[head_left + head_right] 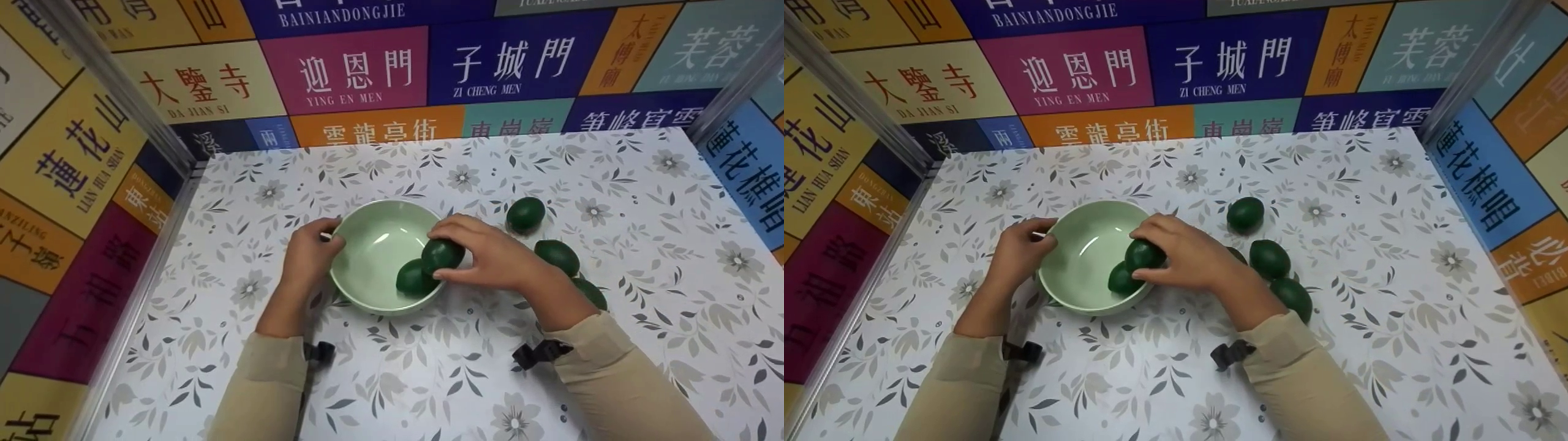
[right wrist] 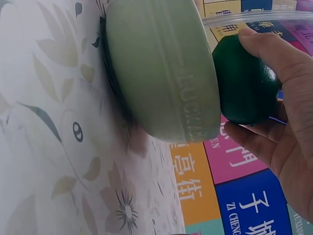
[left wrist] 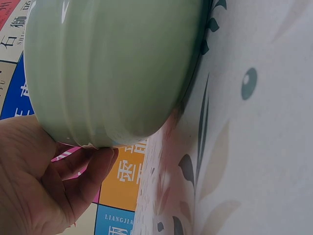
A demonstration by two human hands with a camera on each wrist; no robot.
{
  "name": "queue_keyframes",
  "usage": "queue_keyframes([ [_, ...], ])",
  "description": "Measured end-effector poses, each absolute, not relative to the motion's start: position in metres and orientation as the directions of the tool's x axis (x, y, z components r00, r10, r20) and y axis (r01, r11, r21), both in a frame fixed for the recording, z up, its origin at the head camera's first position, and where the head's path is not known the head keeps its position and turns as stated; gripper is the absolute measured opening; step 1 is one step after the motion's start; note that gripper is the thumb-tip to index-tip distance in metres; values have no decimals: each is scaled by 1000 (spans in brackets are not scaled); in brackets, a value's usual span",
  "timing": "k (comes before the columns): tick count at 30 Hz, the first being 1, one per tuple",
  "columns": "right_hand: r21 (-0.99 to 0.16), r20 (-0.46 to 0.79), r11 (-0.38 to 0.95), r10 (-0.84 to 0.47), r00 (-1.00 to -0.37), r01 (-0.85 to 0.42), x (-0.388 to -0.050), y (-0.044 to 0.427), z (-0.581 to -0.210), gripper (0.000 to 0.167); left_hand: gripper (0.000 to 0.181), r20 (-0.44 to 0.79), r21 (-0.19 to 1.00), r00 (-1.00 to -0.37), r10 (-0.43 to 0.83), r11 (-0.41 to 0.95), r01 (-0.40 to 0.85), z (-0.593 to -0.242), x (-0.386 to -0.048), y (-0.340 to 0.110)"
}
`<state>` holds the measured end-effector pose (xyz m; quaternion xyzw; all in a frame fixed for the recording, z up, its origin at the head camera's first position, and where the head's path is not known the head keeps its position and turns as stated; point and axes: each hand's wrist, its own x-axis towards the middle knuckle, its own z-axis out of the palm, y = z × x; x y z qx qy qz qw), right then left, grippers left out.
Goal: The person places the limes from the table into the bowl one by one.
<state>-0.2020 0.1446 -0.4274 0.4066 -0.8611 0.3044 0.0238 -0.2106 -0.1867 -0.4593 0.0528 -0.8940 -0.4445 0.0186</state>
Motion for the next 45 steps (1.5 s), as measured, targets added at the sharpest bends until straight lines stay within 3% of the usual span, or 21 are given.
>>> queue_keyframes([
  [20, -510, 174, 523, -714, -678, -682, -206, 128, -435, 56, 39, -16, 810, -994, -112, 581, -78, -462, -211, -186],
  [26, -500, 171, 502, -742, -649, -706, -206, 124, -437, 56, 39, -13, 815, -994, -111, 575, -75, -463, -212, -187],
  [38, -415, 56, 563, -768, -638, -715, -203, 110, -440, 47, 40, -9, 805, -996, -92, 590, -61, -464, -211, -188],
  [45, -398, 32, 560, -783, -621, -727, -204, 103, -439, 29, 39, -2, 808, -996, -94, 586, -57, -464, -212, -189],
])
